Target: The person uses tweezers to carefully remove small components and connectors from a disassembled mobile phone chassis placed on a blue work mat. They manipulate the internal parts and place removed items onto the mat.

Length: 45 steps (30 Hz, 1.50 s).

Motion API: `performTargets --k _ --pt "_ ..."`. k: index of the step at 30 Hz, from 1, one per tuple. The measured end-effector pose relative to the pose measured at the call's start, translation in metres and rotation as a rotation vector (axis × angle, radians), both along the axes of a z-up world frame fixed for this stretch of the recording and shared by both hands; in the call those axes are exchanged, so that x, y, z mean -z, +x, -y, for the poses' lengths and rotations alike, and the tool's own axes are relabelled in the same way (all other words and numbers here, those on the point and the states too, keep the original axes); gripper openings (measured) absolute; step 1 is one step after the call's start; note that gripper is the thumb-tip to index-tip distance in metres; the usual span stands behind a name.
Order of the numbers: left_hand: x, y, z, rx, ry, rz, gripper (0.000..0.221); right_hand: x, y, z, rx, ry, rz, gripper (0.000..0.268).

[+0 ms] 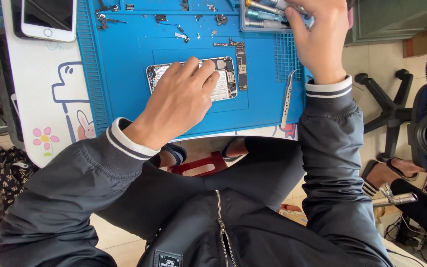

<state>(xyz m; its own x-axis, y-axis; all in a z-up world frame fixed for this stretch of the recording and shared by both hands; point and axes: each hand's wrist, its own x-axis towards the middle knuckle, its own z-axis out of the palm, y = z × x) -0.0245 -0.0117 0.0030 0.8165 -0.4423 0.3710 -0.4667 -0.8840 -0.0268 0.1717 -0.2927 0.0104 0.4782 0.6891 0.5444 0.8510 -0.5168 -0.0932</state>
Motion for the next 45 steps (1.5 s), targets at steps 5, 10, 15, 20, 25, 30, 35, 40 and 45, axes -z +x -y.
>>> performTargets --k 5,10,15,20,25,30,35,40,45 --pt "0.001 -0.001 0.0 0.007 0.008 -0.001 0.019 -0.038 -0.042 0.009 0.003 -0.123 0.055 0.018" --pt "-0.004 -0.005 0.0 -0.01 0.041 0.029 0.014 -0.07 -0.1 0.026 -0.182 -0.35 -0.219 0.017" --pt "-0.004 -0.002 0.0 -0.012 0.059 0.034 0.015 -0.058 -0.131 0.042 -0.038 -0.678 0.037 0.032" --pt "0.001 -0.001 0.0 -0.003 0.029 0.022 0.015 -0.057 -0.139 0.039 -0.121 -0.744 0.304 0.016" --pt "0.001 -0.002 0.0 -0.008 -0.009 0.006 0.019 -0.065 -0.138 0.041 -0.203 -0.771 0.426 0.022" --pt "0.003 -0.003 -0.001 -0.003 -0.003 0.028 0.016 -0.044 -0.133 0.038 -0.155 0.03 -0.284 0.013" --pt "0.007 -0.002 -0.001 -0.002 -0.053 0.049 0.014 -0.015 -0.124 0.029 0.033 0.075 -0.375 0.01" --pt "0.01 -0.001 -0.001 0.001 -0.062 0.043 0.014 -0.038 -0.109 -0.002 0.091 0.023 -0.468 0.018" --pt "0.01 -0.001 0.001 -0.008 -0.04 0.052 0.015 -0.027 -0.091 -0.03 0.054 0.356 -0.315 0.009"
